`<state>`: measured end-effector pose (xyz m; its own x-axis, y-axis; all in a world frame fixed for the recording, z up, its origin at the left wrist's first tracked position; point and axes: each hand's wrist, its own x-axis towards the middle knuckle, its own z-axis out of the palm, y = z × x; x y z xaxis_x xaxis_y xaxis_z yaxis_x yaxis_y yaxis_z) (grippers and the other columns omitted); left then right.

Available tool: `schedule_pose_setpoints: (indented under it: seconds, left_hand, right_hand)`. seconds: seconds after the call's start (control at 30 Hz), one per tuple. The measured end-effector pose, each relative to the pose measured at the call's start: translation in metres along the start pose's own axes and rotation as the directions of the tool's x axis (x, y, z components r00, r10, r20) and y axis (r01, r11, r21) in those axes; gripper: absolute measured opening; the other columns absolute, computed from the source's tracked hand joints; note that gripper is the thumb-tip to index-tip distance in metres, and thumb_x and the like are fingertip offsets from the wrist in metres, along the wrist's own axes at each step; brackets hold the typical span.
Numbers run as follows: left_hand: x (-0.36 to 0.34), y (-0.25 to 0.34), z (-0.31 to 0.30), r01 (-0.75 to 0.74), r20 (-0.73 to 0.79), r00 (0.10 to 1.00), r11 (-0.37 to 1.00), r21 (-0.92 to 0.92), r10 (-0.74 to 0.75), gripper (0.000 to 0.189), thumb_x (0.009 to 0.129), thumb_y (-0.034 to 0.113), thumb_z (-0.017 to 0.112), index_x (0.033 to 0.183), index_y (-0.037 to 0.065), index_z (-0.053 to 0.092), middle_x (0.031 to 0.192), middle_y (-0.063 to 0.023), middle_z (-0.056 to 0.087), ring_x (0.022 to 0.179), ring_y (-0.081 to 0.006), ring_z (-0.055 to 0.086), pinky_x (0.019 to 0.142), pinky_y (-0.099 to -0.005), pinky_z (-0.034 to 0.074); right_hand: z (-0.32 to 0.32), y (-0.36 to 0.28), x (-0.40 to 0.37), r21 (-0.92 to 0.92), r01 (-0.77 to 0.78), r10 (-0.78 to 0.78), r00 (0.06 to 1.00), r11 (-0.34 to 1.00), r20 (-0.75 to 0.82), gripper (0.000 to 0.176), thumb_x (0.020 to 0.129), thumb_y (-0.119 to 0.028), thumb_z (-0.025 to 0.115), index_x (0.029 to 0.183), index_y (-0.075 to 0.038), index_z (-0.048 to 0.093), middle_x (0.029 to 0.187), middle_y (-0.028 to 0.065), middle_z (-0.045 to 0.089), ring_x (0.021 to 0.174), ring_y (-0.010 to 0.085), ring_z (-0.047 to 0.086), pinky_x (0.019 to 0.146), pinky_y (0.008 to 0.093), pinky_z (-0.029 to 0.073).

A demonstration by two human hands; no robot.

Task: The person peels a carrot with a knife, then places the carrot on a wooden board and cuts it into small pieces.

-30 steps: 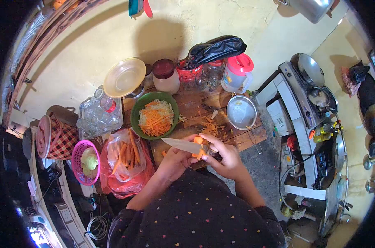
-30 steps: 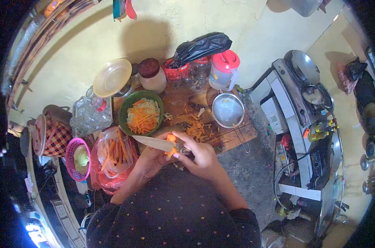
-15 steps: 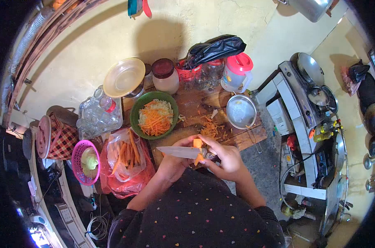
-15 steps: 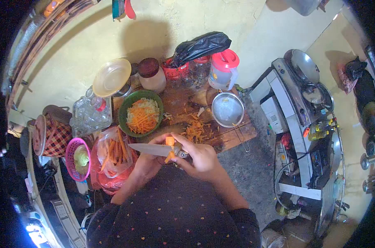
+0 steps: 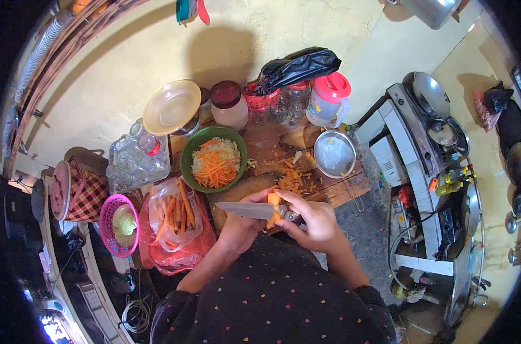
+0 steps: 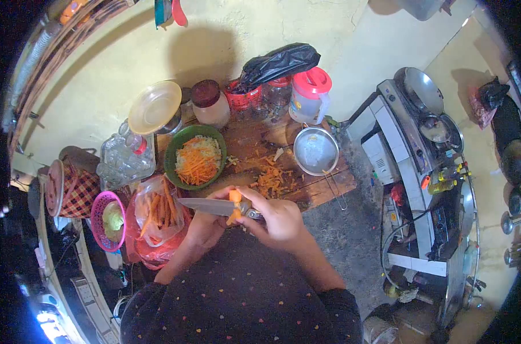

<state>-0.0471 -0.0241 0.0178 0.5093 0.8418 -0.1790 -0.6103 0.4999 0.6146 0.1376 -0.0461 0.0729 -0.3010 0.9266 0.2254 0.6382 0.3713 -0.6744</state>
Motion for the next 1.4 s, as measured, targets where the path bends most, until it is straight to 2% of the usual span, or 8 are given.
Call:
schedule_pose_setpoints:
  seconds: [0.33, 0.43, 0.53, 0.63, 0.73, 0.83, 1.03, 1.4]
  left_hand:
    - [-0.005, -0.004, 0.003, 0.065, -0.05, 0.997, 0.998, 0.021, -0.064, 0.04, 0.085, 0.008, 0.057, 0.123, 0.0, 0.046, 0.11, -0.0095, 0.058, 0.096, -0.0185, 0.059, 0.08, -0.0323, 0.05]
    - [0.0, -0.004, -0.005, 0.013, 0.024, 1.0, 1.0, -0.019, -0.013, 0.044, 0.085, 0.009, 0.058, 0.125, 0.0, 0.043, 0.115, -0.0096, 0.055, 0.097, -0.0189, 0.059, 0.082, -0.0332, 0.05]
    - [0.001, 0.005, 0.007, 0.07, -0.037, 0.997, 0.996, 0.063, -0.067, 0.047, 0.084, 0.01, 0.058, 0.126, 0.0, 0.041, 0.119, -0.0103, 0.052, 0.102, -0.0197, 0.057, 0.087, -0.0339, 0.048]
    - [0.006, -0.001, -0.005, 0.084, -0.018, 0.996, 0.996, 0.041, -0.083, 0.046, 0.084, 0.011, 0.059, 0.126, 0.0, 0.042, 0.119, -0.0105, 0.052, 0.105, -0.0191, 0.055, 0.088, -0.0323, 0.047]
    - [-0.001, 0.004, 0.005, 0.037, -0.074, 0.997, 0.996, 0.078, -0.031, 0.046, 0.085, 0.011, 0.058, 0.126, -0.001, 0.042, 0.119, -0.0107, 0.051, 0.107, -0.0189, 0.053, 0.09, -0.0317, 0.046]
    - [0.001, -0.001, -0.005, 0.027, -0.032, 0.999, 0.997, 0.075, -0.025, 0.044, 0.085, 0.01, 0.057, 0.125, -0.002, 0.042, 0.12, -0.0108, 0.051, 0.107, -0.0187, 0.053, 0.089, -0.0316, 0.046]
    - [-0.001, 0.0, -0.004, 0.038, -0.041, 0.999, 0.997, 0.069, -0.035, 0.044, 0.087, 0.01, 0.056, 0.127, 0.0, 0.042, 0.119, -0.009, 0.052, 0.104, -0.017, 0.054, 0.086, -0.03, 0.047]
    - [-0.001, 0.007, 0.002, 0.071, -0.083, 0.995, 0.991, 0.113, -0.061, 0.046, 0.087, 0.01, 0.056, 0.13, 0.001, 0.039, 0.12, -0.0079, 0.053, 0.102, -0.0168, 0.056, 0.083, -0.0307, 0.05]
  right_hand:
    - [0.015, 0.022, 0.0, 0.067, 0.159, -0.143, 0.969, 0.985, -0.201, 0.047, 0.076, -0.025, 0.068, 0.119, -0.011, 0.053, 0.072, 0.0106, 0.063, 0.06, 0.0251, 0.062, 0.055, 0.0326, 0.049]
    - [-0.001, 0.005, 0.0, 0.155, -0.063, 0.067, 0.997, 0.986, -0.023, 0.054, 0.076, -0.027, 0.068, 0.124, -0.011, 0.049, 0.067, 0.0102, 0.06, 0.057, 0.0253, 0.061, 0.053, 0.0328, 0.047]
    - [-0.008, -0.004, 0.003, 0.12, -0.078, 0.069, 0.994, 0.99, 0.083, 0.059, 0.076, -0.029, 0.068, 0.128, -0.012, 0.045, 0.065, 0.0103, 0.06, 0.055, 0.0252, 0.06, 0.052, 0.0328, 0.047]
    - [0.002, 0.006, 0.001, 0.088, -0.008, 0.008, 1.0, 0.996, 0.011, 0.057, 0.075, -0.029, 0.068, 0.125, -0.011, 0.048, 0.066, 0.0106, 0.06, 0.056, 0.025, 0.061, 0.052, 0.0328, 0.047]
    - [0.004, 0.01, 0.0, 0.051, -0.024, 0.022, 0.999, 0.998, 0.048, 0.057, 0.071, -0.017, 0.07, 0.124, -0.009, 0.049, 0.091, 0.0122, 0.065, 0.073, 0.0249, 0.065, 0.064, 0.0305, 0.05]
    - [0.005, 0.01, 0.001, 0.014, -0.009, 0.009, 0.999, 1.0, 0.031, 0.055, 0.072, -0.018, 0.069, 0.122, -0.009, 0.051, 0.092, 0.0124, 0.065, 0.073, 0.0256, 0.065, 0.063, 0.0314, 0.05]
    - [0.014, 0.013, 0.003, -0.023, 0.072, -0.074, 0.991, 0.997, -0.11, 0.05, 0.076, -0.03, 0.067, 0.12, -0.012, 0.053, 0.071, 0.0117, 0.062, 0.059, 0.0268, 0.061, 0.053, 0.0345, 0.048]
    - [0.012, 0.009, 0.006, 0.083, 0.028, -0.021, 0.996, 0.996, -0.085, 0.052, 0.078, -0.027, 0.066, 0.125, -0.011, 0.049, 0.068, 0.0121, 0.06, 0.059, 0.027, 0.061, 0.054, 0.0354, 0.047]
